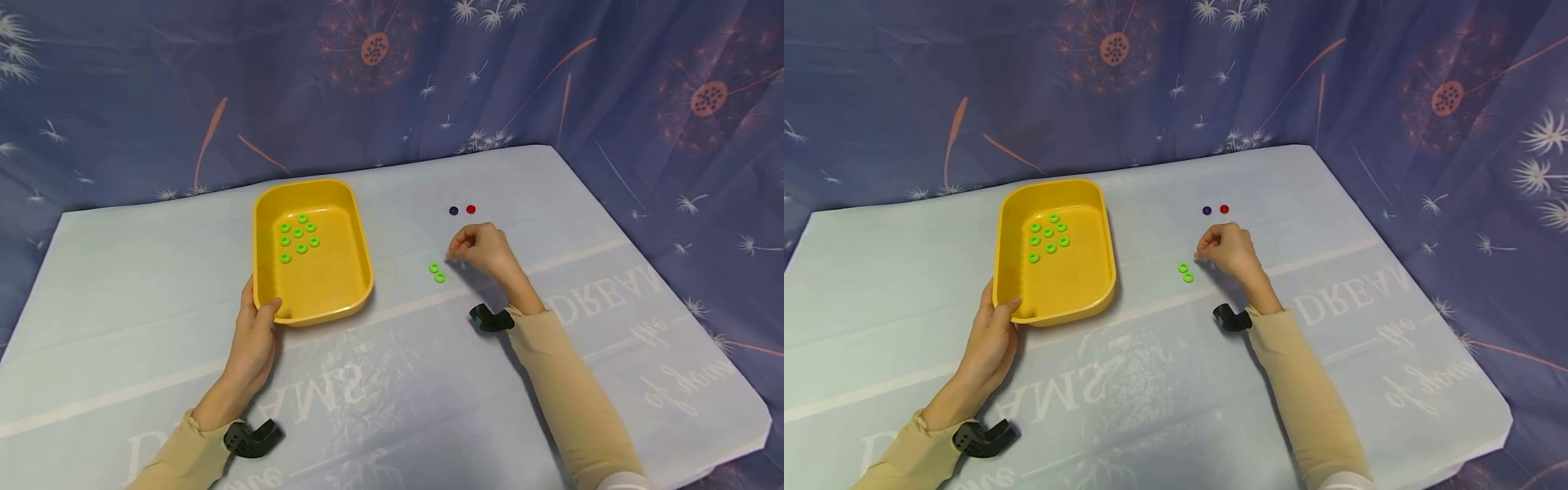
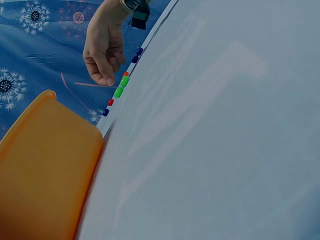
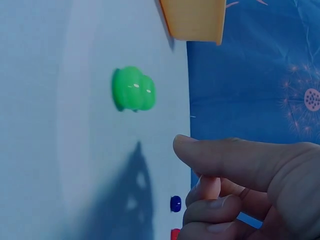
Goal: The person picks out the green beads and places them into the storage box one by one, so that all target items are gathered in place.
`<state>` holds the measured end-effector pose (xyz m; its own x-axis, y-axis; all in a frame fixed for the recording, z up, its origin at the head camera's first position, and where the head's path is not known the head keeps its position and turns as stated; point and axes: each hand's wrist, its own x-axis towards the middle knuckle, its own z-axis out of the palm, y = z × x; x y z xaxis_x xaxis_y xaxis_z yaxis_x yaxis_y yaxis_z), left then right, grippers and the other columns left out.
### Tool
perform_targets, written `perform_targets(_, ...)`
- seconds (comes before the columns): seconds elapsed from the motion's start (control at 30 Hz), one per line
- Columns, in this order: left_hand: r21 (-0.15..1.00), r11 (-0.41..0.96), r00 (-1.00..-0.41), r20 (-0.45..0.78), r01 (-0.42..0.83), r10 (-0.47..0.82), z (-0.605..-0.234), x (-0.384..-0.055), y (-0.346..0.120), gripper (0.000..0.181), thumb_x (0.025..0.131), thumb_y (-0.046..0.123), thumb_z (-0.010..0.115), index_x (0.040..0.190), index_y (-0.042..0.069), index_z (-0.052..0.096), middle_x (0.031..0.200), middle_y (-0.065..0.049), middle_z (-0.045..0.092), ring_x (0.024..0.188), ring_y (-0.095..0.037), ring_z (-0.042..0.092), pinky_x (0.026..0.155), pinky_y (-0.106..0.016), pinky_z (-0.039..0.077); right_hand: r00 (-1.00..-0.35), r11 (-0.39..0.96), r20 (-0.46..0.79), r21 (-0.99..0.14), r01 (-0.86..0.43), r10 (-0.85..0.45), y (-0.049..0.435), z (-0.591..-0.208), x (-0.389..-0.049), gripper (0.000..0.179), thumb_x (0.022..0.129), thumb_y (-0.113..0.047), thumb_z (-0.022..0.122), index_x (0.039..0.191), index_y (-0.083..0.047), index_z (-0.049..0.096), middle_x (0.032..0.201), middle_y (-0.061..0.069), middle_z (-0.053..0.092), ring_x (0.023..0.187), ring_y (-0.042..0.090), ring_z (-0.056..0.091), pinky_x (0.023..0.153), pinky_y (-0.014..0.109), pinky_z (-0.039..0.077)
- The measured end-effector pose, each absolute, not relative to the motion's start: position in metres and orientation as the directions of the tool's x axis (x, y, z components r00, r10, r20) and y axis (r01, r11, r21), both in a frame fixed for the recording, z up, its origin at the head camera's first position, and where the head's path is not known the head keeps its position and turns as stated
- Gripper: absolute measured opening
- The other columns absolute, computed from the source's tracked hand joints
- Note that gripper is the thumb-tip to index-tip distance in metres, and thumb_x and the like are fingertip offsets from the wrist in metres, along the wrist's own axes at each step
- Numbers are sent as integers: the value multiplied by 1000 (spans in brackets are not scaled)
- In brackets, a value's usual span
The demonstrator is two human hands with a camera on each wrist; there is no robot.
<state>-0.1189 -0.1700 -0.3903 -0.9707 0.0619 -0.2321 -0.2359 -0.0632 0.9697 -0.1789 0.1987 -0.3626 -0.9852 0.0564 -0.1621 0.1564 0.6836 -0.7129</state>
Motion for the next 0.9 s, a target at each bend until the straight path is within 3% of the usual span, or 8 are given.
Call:
perform_targets(0.53, 972, -70, -973, -217, -222, 72, -391, -118, -171, 68, 101, 6, 30, 159, 17, -3, 165, 5, 4, 147, -8, 14, 119, -25, 18, -981, 677, -195, -720, 153, 14, 202, -379, -162, 7, 84, -11, 74, 87, -5, 72, 71, 0, 58, 68, 16, 51, 63, 28, 41)
perform_targets(0.8, 972, -77, -974, -215, -220, 77, -391, -117, -171, 67, 101, 6, 29, 159, 16, -3, 165, 4, 6, 147, -9, 15, 118, -24, 20, -979, 634, -199, -763, 127, -43, 205, -384, -157, 14, 79, -1, 70, 92, -2, 72, 73, 1, 56, 70, 18, 49, 65, 28, 40)
perform_targets(0.9, 973, -78, -974, -210, -216, 80, -391, -118, -171, 67, 101, 5, 29, 159, 16, -3, 165, 3, 6, 147, -10, 15, 118, -23, 20, -974, 627, -217, -768, 130, -64, 204, -383, -157, 17, 77, -2, 74, 93, -2, 71, 71, 2, 54, 68, 17, 48, 65, 28, 39)
